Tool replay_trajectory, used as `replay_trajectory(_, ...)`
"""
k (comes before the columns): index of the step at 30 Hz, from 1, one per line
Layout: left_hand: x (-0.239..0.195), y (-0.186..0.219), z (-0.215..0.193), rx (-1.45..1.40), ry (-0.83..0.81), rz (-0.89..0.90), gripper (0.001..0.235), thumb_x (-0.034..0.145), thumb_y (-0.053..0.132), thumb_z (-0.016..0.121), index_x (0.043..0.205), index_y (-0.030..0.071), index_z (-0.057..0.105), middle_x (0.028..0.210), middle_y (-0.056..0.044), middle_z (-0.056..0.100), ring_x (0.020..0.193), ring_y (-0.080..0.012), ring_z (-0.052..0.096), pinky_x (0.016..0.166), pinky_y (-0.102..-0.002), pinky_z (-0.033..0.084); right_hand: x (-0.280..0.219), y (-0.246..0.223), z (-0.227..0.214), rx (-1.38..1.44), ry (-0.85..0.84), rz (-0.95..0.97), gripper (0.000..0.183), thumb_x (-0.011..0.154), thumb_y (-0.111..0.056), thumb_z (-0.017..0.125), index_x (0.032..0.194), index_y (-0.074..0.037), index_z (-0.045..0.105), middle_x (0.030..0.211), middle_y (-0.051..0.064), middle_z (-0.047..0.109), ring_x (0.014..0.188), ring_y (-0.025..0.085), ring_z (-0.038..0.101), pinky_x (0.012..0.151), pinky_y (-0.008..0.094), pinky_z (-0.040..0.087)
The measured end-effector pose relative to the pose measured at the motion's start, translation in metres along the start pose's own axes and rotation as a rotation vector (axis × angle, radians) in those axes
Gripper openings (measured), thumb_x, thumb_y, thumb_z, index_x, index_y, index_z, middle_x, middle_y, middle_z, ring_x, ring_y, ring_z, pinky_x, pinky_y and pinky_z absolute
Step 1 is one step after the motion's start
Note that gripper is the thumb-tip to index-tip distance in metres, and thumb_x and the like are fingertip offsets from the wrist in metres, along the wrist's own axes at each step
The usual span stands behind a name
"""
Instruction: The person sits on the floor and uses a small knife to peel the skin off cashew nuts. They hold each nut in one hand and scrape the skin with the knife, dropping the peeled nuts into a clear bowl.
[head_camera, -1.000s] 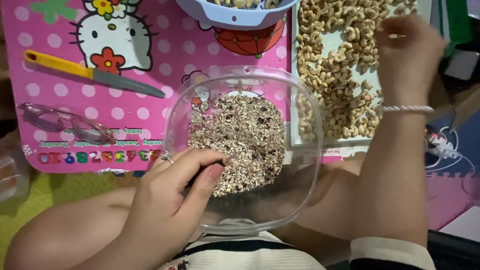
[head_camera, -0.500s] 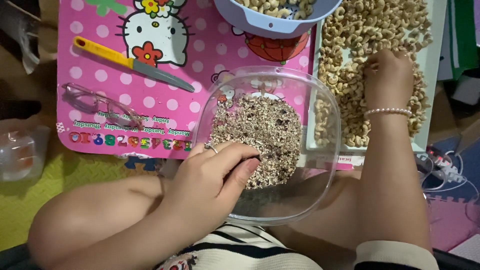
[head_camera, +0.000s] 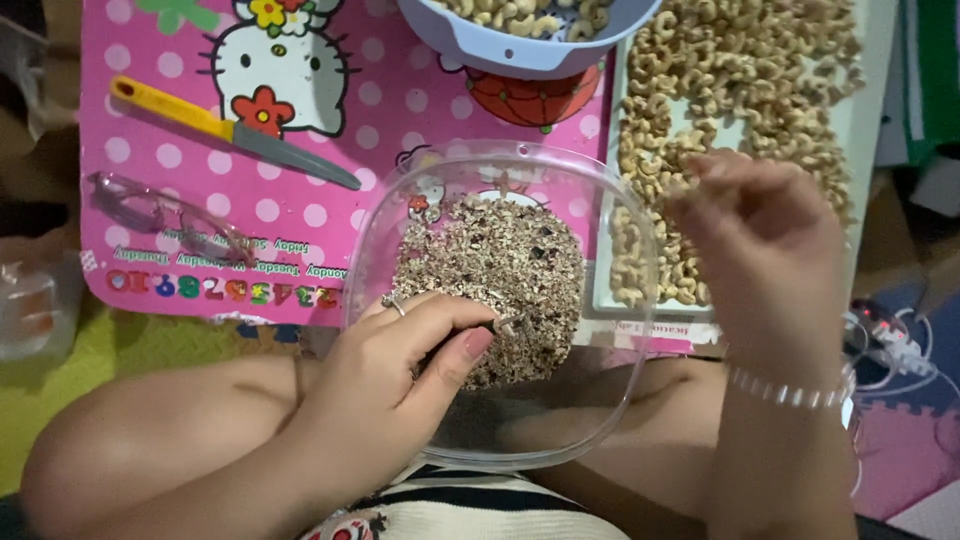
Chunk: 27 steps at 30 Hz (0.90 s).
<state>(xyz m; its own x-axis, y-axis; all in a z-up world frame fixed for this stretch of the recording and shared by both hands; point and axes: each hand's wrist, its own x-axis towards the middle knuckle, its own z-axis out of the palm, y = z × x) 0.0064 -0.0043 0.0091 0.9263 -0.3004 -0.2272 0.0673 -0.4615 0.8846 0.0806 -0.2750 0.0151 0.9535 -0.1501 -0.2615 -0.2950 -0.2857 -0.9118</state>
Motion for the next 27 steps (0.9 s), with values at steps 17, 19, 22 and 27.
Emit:
replay_trajectory(17,0.008,0.012,0.012,0.100,0.096,0.284,0.018,0.104,0.021,0.052,0.109,0.012,0.066,0.089,-0.001,0.068,0.075,-0.0197,0.060,0.078,-0.035,0.035,-0.053,0.043,0.013,0.543,-0.400,0.009,0.027,0.083,0.004,0.077,0.103,-0.008,0.063,0.118,0.019,0.072,0.104,0.024,0.071,0.085,0.035,0.065)
replay_trajectory(19,0.010,0.014,0.011,0.136,0.107,0.326,0.015,0.104,0.019,0.054,0.109,0.011,0.067,0.087,-0.002,0.065,0.074,-0.0210,0.058,0.077,-0.036,0.036,-0.057,0.043,0.013,0.471,-0.347,-0.007,0.038,0.080,0.006,0.078,0.110,-0.007,0.059,0.114,0.015,0.070,0.112,0.027,0.072,0.081,0.033,0.068)
replay_trajectory(22,0.008,0.014,0.011,0.199,0.125,0.384,0.015,0.104,0.019,0.056,0.110,0.010,0.066,0.089,-0.003,0.065,0.075,-0.0218,0.057,0.076,-0.038,0.036,-0.062,0.038,0.016,0.333,-0.280,-0.036,0.052,0.074,0.008,0.080,0.117,-0.005,0.053,0.109,0.013,0.068,0.116,0.027,0.075,0.083,0.033,0.072)
replay_trajectory(27,0.003,0.011,0.012,0.229,0.140,0.413,0.015,0.105,0.019,0.057,0.112,0.009,0.066,0.093,-0.003,0.064,0.076,-0.0213,0.057,0.076,-0.039,0.034,-0.068,0.035,0.019,0.289,-0.302,-0.060,0.053,0.075,0.010,0.078,0.119,-0.002,0.051,0.110,0.016,0.066,0.112,0.030,0.078,0.070,0.033,0.076)
